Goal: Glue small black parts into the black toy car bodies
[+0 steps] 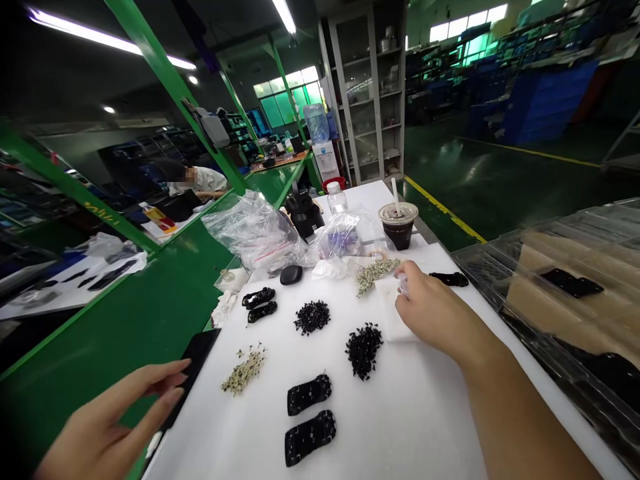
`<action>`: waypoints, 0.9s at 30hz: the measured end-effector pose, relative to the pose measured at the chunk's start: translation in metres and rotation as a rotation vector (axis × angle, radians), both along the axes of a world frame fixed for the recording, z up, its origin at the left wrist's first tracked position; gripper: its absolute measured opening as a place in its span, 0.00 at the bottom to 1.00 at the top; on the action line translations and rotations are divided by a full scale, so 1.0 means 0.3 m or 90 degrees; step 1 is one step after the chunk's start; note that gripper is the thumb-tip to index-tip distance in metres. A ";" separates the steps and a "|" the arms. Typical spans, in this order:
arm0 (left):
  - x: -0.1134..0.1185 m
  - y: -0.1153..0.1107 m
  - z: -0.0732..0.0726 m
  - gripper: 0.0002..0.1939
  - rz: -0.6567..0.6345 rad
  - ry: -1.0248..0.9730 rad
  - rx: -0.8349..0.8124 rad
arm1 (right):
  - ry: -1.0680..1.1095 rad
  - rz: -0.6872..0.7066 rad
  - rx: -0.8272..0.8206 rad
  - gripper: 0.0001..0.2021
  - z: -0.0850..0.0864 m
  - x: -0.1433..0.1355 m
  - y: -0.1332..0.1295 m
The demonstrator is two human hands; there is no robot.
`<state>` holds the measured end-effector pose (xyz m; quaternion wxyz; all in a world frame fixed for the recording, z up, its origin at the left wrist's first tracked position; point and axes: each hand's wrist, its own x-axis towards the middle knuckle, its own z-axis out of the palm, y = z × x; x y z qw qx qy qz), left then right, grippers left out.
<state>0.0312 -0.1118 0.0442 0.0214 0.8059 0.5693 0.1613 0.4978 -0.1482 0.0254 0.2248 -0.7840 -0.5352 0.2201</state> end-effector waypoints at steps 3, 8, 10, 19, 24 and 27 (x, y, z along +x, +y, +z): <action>0.190 -0.070 -0.012 0.27 -0.138 0.049 -0.069 | 0.003 0.016 -0.033 0.11 0.003 -0.005 0.006; 0.398 -0.160 -0.082 0.61 -0.268 0.095 -0.266 | 0.065 -0.002 -0.017 0.13 -0.017 0.021 0.020; 0.424 -0.165 -0.107 0.66 -0.271 0.094 -0.317 | 0.113 -0.016 0.027 0.15 -0.027 0.029 0.027; 0.427 -0.054 -0.116 0.51 -0.316 0.021 -0.277 | 0.259 -0.131 0.230 0.12 -0.025 0.019 0.042; 0.453 0.012 -0.104 0.47 -0.346 0.014 -0.260 | 0.183 -0.106 0.237 0.12 -0.044 0.003 0.055; 0.461 0.031 -0.117 0.46 -0.360 0.007 -0.245 | 0.174 -0.088 0.240 0.12 -0.054 -0.007 0.058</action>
